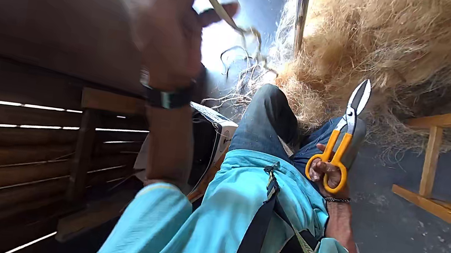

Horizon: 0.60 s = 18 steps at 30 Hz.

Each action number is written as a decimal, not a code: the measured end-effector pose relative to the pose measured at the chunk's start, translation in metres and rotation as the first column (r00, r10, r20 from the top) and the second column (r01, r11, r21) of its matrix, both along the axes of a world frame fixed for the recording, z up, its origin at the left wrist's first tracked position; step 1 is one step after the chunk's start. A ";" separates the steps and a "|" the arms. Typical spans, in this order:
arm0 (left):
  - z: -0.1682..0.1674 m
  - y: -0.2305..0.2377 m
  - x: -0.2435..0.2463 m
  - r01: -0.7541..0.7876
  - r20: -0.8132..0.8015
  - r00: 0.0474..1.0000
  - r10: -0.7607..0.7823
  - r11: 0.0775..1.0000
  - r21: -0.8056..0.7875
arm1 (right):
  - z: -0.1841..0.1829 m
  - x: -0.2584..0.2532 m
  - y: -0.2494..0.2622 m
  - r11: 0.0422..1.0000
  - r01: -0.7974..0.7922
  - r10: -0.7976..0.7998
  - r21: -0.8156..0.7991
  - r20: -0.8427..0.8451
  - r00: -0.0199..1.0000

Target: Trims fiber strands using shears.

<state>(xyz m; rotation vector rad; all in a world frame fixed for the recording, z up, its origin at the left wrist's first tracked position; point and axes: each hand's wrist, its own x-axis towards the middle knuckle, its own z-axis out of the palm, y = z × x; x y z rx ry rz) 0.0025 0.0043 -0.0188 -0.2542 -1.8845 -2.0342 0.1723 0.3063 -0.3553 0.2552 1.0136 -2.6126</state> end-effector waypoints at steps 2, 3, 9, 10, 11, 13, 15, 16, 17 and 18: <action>-0.040 0.006 0.005 0.106 0.141 0.981 -0.134 0.976 0.190 | 0.009 0.001 -0.007 0.988 0.036 -0.040 0.153 0.018 0.999; -0.057 0.010 0.007 0.125 0.200 0.961 -0.189 0.948 0.292 | 0.017 0.001 -0.011 0.966 0.045 -0.049 0.253 0.009 0.999; -0.105 0.029 0.031 0.211 0.319 0.838 -0.443 0.802 0.559 | 0.071 -0.005 -0.028 0.745 0.201 -0.045 0.636 -0.254 0.966; -0.110 0.031 0.037 0.226 0.316 0.822 -0.473 0.782 0.581 | 0.077 -0.009 -0.029 0.707 0.252 -0.037 0.661 -0.320 0.947; -0.116 0.033 0.042 0.246 0.308 0.807 -0.505 0.760 0.602 | 0.083 -0.015 -0.030 0.680 0.299 -0.029 0.669 -0.384 0.923; -0.127 0.038 0.054 0.266 0.295 0.777 -0.556 0.716 0.646 | 0.096 -0.026 -0.032 0.661 0.369 -0.006 0.653 -0.487 0.873; -0.139 0.044 0.067 0.268 0.294 0.752 -0.590 0.681 0.682 | 0.110 -0.034 -0.036 0.666 0.407 0.007 0.625 -0.551 0.834; -0.144 0.047 0.072 0.269 0.300 0.736 -0.607 0.669 0.693 | 0.116 -0.038 -0.040 0.665 0.427 -0.007 0.613 -0.567 0.824; -0.148 0.049 0.077 0.268 0.307 0.721 -0.622 0.658 0.704 | 0.121 -0.040 -0.044 0.674 0.439 -0.017 0.595 -0.581 0.814; -0.152 0.051 0.081 0.261 0.315 0.705 -0.635 0.646 0.717 | 0.123 -0.042 -0.049 0.695 0.442 -0.026 0.568 -0.594 0.804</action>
